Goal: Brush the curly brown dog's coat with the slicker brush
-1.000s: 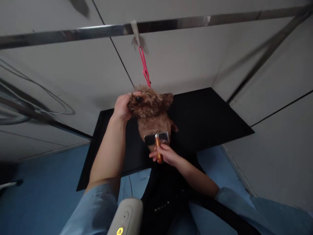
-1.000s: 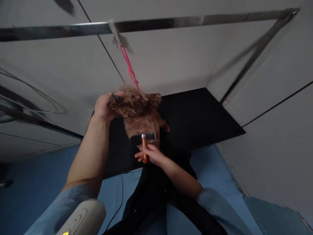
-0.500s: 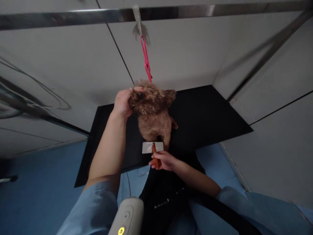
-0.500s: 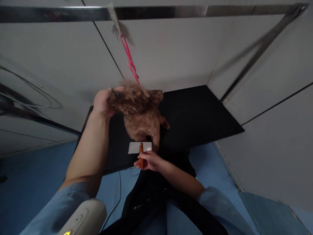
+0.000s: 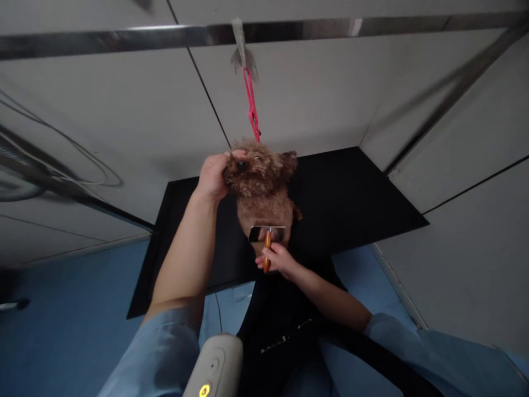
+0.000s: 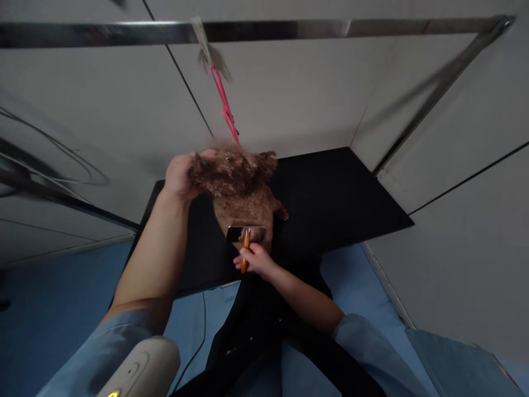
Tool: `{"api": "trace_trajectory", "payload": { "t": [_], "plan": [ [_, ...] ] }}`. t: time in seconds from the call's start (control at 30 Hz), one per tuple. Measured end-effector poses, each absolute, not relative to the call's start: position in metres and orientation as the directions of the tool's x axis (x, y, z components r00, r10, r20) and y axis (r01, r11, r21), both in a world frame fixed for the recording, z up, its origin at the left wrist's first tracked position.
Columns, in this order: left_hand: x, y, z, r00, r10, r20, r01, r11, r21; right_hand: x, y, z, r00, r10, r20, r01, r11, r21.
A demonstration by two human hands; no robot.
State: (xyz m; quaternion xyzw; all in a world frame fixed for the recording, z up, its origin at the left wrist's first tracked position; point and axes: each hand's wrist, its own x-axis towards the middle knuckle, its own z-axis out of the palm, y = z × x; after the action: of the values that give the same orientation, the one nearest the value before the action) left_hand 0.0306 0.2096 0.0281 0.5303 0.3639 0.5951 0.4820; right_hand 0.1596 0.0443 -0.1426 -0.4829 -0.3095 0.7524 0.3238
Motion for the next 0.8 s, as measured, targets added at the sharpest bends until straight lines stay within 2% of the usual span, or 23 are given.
{"api": "trace_trajectory", "payload": {
  "t": [0.07,0.13,0.2,0.27,0.33,0.4,0.5,0.57,0.67,0.73,0.8],
  "plan": [
    [0.031,0.210,0.029,0.032,0.964,0.265,-0.178,-0.255,0.950,0.160,0.045,-0.142,-0.434,0.703,-0.564,-0.126,-0.667,-0.735],
    [0.031,0.210,0.029,0.031,0.962,0.270,-0.172,-0.261,0.950,0.160,0.046,-0.140,-0.456,0.731,-0.508,-0.134,-0.621,-0.773],
    [0.030,0.210,0.028,0.036,0.958,0.286,-0.171,-0.276,0.946,0.160,0.048,-0.138,-0.345,0.833,-0.432,-0.168,-0.507,-0.845],
    [0.029,0.211,0.027,0.053,0.953,0.299,-0.178,-0.285,0.942,0.159,0.049,-0.136,-0.262,0.858,-0.442,-0.146,-0.487,-0.861],
    [0.028,0.211,0.027,0.065,0.950,0.306,-0.188,-0.289,0.939,0.158,0.047,-0.136,-0.330,0.779,-0.534,-0.090,-0.589,-0.803],
    [0.028,0.211,0.026,0.066,0.950,0.305,-0.196,-0.288,0.938,0.156,0.046,-0.134,-0.430,0.721,-0.544,-0.083,-0.631,-0.771],
    [0.028,0.211,0.026,0.078,0.948,0.310,-0.197,-0.290,0.936,0.154,0.052,-0.125,-0.355,0.837,-0.418,-0.173,-0.498,-0.850],
    [0.028,0.211,0.027,0.095,0.945,0.311,-0.191,-0.290,0.938,0.153,0.056,-0.120,-0.293,0.863,-0.410,-0.156,-0.467,-0.870],
    [0.029,0.211,0.030,0.133,0.943,0.305,-0.169,-0.282,0.944,0.153,0.060,-0.115,-0.457,0.733,-0.503,-0.067,-0.593,-0.803],
    [0.029,0.210,0.032,0.153,0.941,0.302,-0.158,-0.279,0.947,0.153,0.063,-0.111,-0.517,0.740,-0.430,-0.123,-0.561,-0.818],
    [0.029,0.209,0.034,0.160,0.940,0.301,-0.153,-0.277,0.949,0.153,0.066,-0.105,-0.437,0.836,-0.331,-0.214,-0.454,-0.865]
  ]
}}
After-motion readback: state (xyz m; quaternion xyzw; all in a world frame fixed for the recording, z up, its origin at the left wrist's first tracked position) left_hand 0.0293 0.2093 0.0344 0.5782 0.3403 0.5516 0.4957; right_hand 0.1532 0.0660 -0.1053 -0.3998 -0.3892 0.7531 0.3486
